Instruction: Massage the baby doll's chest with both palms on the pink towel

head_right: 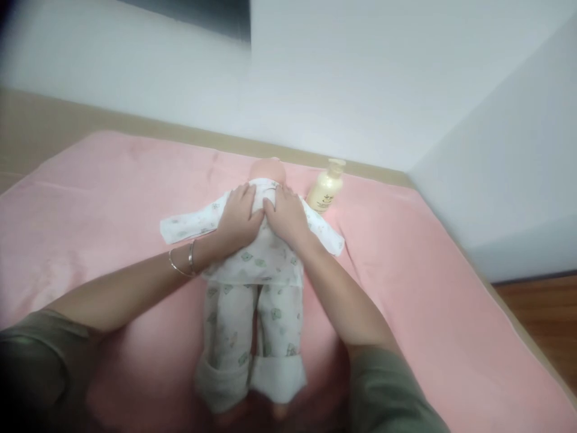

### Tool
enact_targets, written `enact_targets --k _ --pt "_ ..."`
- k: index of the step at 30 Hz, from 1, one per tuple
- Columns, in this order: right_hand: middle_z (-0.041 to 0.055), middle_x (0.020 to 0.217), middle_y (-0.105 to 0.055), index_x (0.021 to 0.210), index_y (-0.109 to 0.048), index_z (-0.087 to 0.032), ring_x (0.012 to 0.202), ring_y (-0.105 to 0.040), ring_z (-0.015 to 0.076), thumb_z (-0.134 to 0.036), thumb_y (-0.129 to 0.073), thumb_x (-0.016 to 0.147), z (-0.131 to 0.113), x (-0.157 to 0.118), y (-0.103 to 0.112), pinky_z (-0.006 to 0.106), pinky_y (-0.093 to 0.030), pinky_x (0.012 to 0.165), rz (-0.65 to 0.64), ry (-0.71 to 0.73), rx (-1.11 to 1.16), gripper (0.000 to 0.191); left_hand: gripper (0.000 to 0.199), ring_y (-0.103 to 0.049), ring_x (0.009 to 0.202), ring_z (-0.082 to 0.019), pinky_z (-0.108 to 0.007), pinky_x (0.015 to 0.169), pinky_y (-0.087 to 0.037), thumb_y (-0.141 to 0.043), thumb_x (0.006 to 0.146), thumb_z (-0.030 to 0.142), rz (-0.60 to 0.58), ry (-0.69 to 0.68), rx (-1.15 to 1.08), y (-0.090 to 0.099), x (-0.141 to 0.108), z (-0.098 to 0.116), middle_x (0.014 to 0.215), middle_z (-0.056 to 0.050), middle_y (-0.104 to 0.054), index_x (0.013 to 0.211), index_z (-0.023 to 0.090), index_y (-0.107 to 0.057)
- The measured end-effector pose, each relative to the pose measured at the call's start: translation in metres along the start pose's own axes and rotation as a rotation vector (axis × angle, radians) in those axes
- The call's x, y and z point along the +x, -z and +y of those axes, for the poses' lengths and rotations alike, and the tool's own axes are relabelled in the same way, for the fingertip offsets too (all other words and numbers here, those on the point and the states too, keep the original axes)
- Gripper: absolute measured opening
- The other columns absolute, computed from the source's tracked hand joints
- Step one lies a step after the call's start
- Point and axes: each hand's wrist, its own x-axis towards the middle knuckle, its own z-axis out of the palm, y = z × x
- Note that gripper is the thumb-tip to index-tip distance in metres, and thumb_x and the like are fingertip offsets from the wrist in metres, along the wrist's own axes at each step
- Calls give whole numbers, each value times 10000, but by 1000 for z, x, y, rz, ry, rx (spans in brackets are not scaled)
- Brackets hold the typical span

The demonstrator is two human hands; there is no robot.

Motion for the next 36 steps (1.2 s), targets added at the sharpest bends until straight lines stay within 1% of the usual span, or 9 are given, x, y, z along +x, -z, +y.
enact_targets --k 4,7,13,16,19,23,29,32,36 --pt "308 1559 -457 1505 -418 63 1498 -387 436 -271 -325 1016 -21 -24 -5 611 -310 1235 50 88 -117 600 307 -642 1079 -341 -532 1027 -513 -414 898 273 -102 106 28 12 19 -7 1088 -174 -713 1059 156 -648" --pt "298 1585 -428 1510 -423 38 1523 -344 431 -246 -316 1010 -26 -30 -9 624 -298 1237 76 172 -118 585 269 -661 918 -321 -502 904 -547 -382 929 267 -201 79 108 20 25 -7 926 -153 -712 890 181 -633" --pt "259 1505 -539 1384 -545 -6 1418 -486 375 -299 -349 1016 -4 -1 2 537 -371 1212 28 36 24 510 368 -618 1188 -381 -569 1061 -465 -378 954 225 -118 -178 272 17 -1 8 1189 -255 -683 1137 53 -647" --pt "273 1521 -516 1423 -505 17 1440 -462 384 -336 -357 1026 -3 1 3 546 -350 1223 30 15 1 551 375 -571 1291 -363 -555 1115 -438 -360 958 189 -156 -229 275 18 -2 10 1293 -245 -660 1164 55 -644" --pt "323 1543 -464 1473 -430 87 1472 -420 416 -274 -351 1019 -15 -16 -5 565 -324 1236 54 65 -110 586 347 -649 1143 -313 -477 1035 -503 -324 959 156 -282 -97 279 25 14 5 1165 -202 -714 999 113 -666" --pt "313 1556 -457 1496 -413 81 1520 -347 431 -235 -355 1003 -29 -35 -11 608 -272 1263 104 223 -170 589 379 -694 947 -279 -425 895 -552 -276 1003 219 -340 140 235 31 31 0 1030 -158 -739 988 135 -645" --pt "253 1649 -345 1448 -484 11 1576 -247 397 -209 -403 927 -13 -9 7 592 -292 1272 -120 120 43 572 313 -677 1119 -321 -440 1002 -533 -370 938 124 -354 -55 415 41 15 22 1112 -208 -704 1058 86 -657" --pt "241 1670 -308 1450 -480 -2 1592 -202 384 -215 -405 928 -7 -3 6 589 -229 1293 -103 120 58 569 317 -690 1127 -313 -420 1002 -550 -397 920 110 -411 -33 431 47 7 30 1123 -210 -705 1081 77 -667" --pt "278 1638 -345 1494 -418 23 1560 -271 409 -240 -361 970 -14 -19 -5 610 -262 1265 -5 124 -28 589 403 -593 1336 -327 -471 1138 -485 -343 948 125 -390 -33 341 44 6 20 1327 -229 -664 1214 48 -636"
